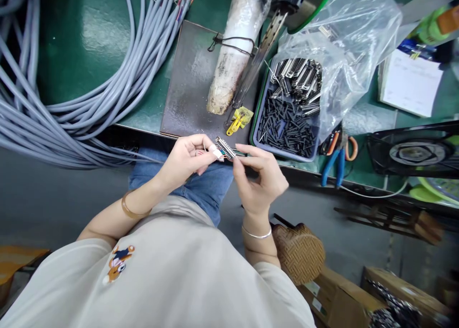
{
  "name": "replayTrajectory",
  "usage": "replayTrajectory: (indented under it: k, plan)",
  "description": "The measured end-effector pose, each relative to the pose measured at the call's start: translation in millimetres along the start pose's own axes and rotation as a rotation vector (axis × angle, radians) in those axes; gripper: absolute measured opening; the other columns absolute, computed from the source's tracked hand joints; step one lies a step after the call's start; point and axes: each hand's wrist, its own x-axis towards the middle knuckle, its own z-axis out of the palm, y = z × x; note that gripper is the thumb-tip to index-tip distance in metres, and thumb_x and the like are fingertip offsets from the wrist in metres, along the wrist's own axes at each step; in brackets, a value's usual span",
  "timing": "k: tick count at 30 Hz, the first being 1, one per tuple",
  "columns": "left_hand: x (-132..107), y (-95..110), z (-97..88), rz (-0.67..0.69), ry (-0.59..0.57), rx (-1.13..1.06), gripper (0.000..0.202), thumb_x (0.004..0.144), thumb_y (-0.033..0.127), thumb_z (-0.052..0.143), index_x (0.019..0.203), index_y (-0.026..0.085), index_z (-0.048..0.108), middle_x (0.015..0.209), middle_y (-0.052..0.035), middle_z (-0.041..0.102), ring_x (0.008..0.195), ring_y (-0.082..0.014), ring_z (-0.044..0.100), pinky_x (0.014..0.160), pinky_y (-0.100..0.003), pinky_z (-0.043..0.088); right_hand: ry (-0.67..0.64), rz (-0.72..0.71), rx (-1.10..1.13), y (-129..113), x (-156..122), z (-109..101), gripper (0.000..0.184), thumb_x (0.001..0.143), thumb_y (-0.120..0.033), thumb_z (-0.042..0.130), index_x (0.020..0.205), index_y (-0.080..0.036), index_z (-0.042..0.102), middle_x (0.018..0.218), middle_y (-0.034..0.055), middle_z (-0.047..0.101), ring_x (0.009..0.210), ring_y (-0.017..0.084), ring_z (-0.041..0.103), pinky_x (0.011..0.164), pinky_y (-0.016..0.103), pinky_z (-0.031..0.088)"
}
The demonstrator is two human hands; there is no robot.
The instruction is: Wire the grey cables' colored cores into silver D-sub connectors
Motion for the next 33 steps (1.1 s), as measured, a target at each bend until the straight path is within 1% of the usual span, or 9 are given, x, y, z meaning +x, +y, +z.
replayTrajectory:
  k: [3, 6, 8, 11, 15, 21, 24, 29, 33]
  plan:
    - [2, -2, 0.3, 0.011, 0.014, -0.005, 0.031, 0.065, 0.028, 0.089, 0.066, 0.014, 0.061, 0.050, 0.0051, 0.056, 0.037, -0.0024, 0.041, 0.038, -0.016, 0.031, 0.026, 0.034, 0.076, 3, 2, 10, 0.015, 0.087, -0.009, 0.071, 0.089, -0.022, 0.066, 0.099, 0.0022, 0.080, 0.090, 0.016, 0.078, 0.081, 0.030, 0.064]
    - [4, -5, 0.8, 0.060, 0.077, 0.011, 0.028, 0.066, 0.026, 0.088, 0.067, 0.015, 0.062, 0.049, 0.0057, 0.054, 0.037, -0.0023, 0.041, 0.038, -0.016, 0.030, 0.087, -0.038, 0.000, 7, 3, 20, 0.018, 0.086, -0.006, 0.071, 0.093, -0.023, 0.067, 0.099, 0.0023, 0.081, 0.089, 0.016, 0.078, 0.080, 0.028, 0.063]
    - [5, -5, 2.3, 0.105, 0.138, 0.026, 0.025, 0.068, 0.025, 0.086, 0.067, 0.015, 0.063, 0.049, 0.0062, 0.052, 0.038, -0.0021, 0.039, 0.038, -0.016, 0.028, 0.082, -0.089, -0.038, 10, 4, 25, 0.020, 0.087, -0.005, 0.070, 0.095, -0.023, 0.067, 0.099, 0.0021, 0.081, 0.088, 0.016, 0.079, 0.078, 0.027, 0.063]
    - [9, -1, 5.7, 0.155, 0.186, 0.064, 0.023, 0.068, 0.023, 0.084, 0.066, 0.015, 0.063, 0.051, 0.0067, 0.050, 0.040, -0.0014, 0.036, 0.038, -0.017, 0.025, 0.071, -0.100, -0.032, 14, 5, 28, 0.020, 0.088, -0.006, 0.069, 0.097, -0.024, 0.067, 0.099, 0.0016, 0.081, 0.088, 0.016, 0.079, 0.078, 0.027, 0.063]
    - [14, 3, 8.5, 0.218, 0.183, 0.074, 0.023, 0.067, 0.021, 0.082, 0.064, 0.016, 0.060, 0.055, 0.0073, 0.048, 0.043, -0.0014, 0.034, 0.041, -0.017, 0.026, 0.055, -0.099, -0.012, 16, 8, 29, 0.017, 0.088, -0.007, 0.068, 0.094, -0.023, 0.064, 0.104, 0.0036, 0.081, 0.093, 0.017, 0.079, 0.080, 0.029, 0.063]
    - [22, 0, 5.3, 0.252, 0.179, 0.122, 0.021, 0.071, 0.014, 0.076, 0.065, 0.017, 0.056, 0.056, 0.0076, 0.046, 0.045, -0.0024, 0.030, 0.043, -0.019, 0.026, 0.024, -0.101, 0.006, 18, 16, 27, 0.017, 0.089, -0.008, 0.066, 0.088, -0.023, 0.060, 0.106, 0.0045, 0.081, 0.096, 0.018, 0.079, 0.081, 0.030, 0.063]
    - [25, 1, 5.0, 0.247, 0.191, 0.144, 0.021, 0.071, 0.015, 0.077, 0.066, 0.018, 0.056, 0.058, 0.0070, 0.048, 0.045, -0.0026, 0.031, 0.044, -0.019, 0.026, 0.012, -0.102, 0.018, 20, 20, 26, 0.015, 0.090, -0.009, 0.066, 0.089, -0.023, 0.061, 0.108, 0.0043, 0.080, 0.097, 0.019, 0.078, 0.083, 0.032, 0.064]
    - [30, 4, 7.2, 0.256, 0.221, 0.134, 0.027, 0.069, 0.021, 0.082, 0.065, 0.018, 0.055, 0.060, 0.0066, 0.049, 0.046, -0.0025, 0.033, 0.045, -0.019, 0.030, 0.006, -0.102, 0.014, 23, 24, 27, 0.013, 0.091, -0.011, 0.065, 0.089, -0.023, 0.061, 0.112, 0.0057, 0.080, 0.095, 0.019, 0.078, 0.079, 0.032, 0.065]
    - [30, 5, 7.9, 0.262, 0.234, 0.163, 0.024, 0.072, 0.021, 0.080, 0.067, 0.018, 0.057, 0.058, 0.0067, 0.048, 0.046, -0.0027, 0.032, 0.044, -0.019, 0.028, -0.008, -0.116, -0.016, 23, 27, 25, 0.013, 0.093, -0.013, 0.065, 0.088, -0.024, 0.060, 0.111, 0.0065, 0.080, 0.094, 0.020, 0.078, 0.078, 0.035, 0.067]
